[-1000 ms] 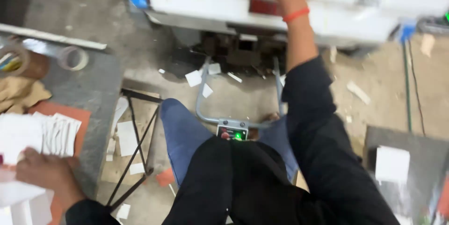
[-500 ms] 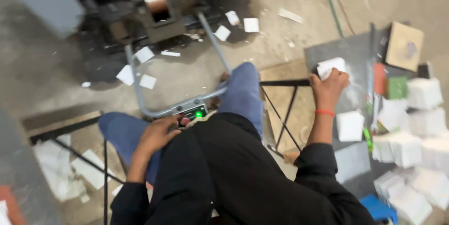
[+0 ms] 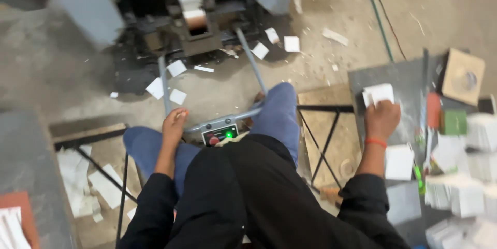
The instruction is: Manually placing small white paper cards onto a moving plate of a printing machine and removing them after the press cycle.
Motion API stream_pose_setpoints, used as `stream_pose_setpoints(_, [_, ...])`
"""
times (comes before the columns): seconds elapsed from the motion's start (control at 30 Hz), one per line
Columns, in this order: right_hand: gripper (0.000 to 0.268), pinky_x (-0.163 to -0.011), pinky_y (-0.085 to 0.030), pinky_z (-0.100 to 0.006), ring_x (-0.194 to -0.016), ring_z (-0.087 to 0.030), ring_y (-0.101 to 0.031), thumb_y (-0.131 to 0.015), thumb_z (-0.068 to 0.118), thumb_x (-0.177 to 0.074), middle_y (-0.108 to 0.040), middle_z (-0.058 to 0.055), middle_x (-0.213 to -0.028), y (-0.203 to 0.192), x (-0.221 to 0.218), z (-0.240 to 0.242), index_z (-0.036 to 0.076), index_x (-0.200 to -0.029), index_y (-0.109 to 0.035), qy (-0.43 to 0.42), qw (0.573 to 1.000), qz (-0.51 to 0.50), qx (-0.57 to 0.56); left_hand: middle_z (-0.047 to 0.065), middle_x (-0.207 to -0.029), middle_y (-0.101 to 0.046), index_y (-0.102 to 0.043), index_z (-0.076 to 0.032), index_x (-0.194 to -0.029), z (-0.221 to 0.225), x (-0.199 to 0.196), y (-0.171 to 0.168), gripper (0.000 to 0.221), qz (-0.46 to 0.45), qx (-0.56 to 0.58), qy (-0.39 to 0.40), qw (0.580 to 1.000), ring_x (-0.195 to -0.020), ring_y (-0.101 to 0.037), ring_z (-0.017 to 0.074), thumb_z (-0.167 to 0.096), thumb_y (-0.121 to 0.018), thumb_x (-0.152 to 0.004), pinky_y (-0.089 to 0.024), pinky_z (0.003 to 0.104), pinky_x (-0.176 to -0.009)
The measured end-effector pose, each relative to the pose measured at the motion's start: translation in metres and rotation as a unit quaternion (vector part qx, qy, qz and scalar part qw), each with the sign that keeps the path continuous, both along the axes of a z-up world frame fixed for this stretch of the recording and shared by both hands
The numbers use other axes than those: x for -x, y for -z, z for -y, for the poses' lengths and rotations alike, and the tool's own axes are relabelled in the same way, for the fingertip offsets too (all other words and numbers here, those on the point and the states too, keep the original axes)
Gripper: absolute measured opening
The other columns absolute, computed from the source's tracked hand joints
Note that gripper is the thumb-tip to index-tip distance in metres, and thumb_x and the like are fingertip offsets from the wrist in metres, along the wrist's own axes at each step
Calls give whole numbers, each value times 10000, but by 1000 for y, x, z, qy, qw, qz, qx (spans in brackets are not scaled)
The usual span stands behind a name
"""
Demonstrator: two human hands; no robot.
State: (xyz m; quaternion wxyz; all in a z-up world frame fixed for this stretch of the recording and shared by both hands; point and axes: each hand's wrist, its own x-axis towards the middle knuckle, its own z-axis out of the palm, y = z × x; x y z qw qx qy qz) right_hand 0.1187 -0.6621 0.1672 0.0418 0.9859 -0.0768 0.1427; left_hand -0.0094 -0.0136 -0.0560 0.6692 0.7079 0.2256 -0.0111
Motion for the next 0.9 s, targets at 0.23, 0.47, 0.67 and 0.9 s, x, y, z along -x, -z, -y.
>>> stream_pose_setpoints(0.23, [162, -716, -506, -512, -806, -453, -646, -595, 29, -935, -663, -285, -812, -9, 11, 7, -50, -964, -733, -47, 997, 46, -49, 83, -1049, -745, -731, -44, -1127, -3, -16, -118, 209, 99, -122, 100, 983, -936, -706, 203, -164, -640, -982, -564, 315, -821])
stream_pose_setpoints(0.47, [376, -905, -562, -449, -1043, -396, -717, -454, -122, -953, -739, -251, -1132, -120, -55, -163, -70, -1211, -723, -207, 944, 231, -115, 111, -1054, -712, -739, -75, -1118, 10, -112, -315, 213, 333, -297, 186, 875, -1007, -676, 323, -213, -603, -1028, -535, 426, -861])
stream_pose_setpoints(0.67, [408, -1075, -506, -406, -1246, -321, -653, -578, -112, -950, -692, -164, -1373, -33, -120, -352, 9, -1325, -685, -436, 850, 199, -220, 80, -1263, -686, -687, -116, -1239, 28, -201, -268, 345, 295, -448, 143, 832, -1302, -585, 275, -343, -631, -986, -396, 492, -1184])
stream_pose_setpoints(0.9, [451, -1131, -429, -430, -1319, -365, -573, -528, -14, -875, -651, -182, -1385, 32, -111, -472, 40, -1290, -694, -499, 847, -37, -181, 159, -1493, -495, -491, -101, -1447, 41, -40, -244, 826, 118, -550, 242, 790, -1416, -393, 315, -531, -685, -769, -197, 653, -1168])
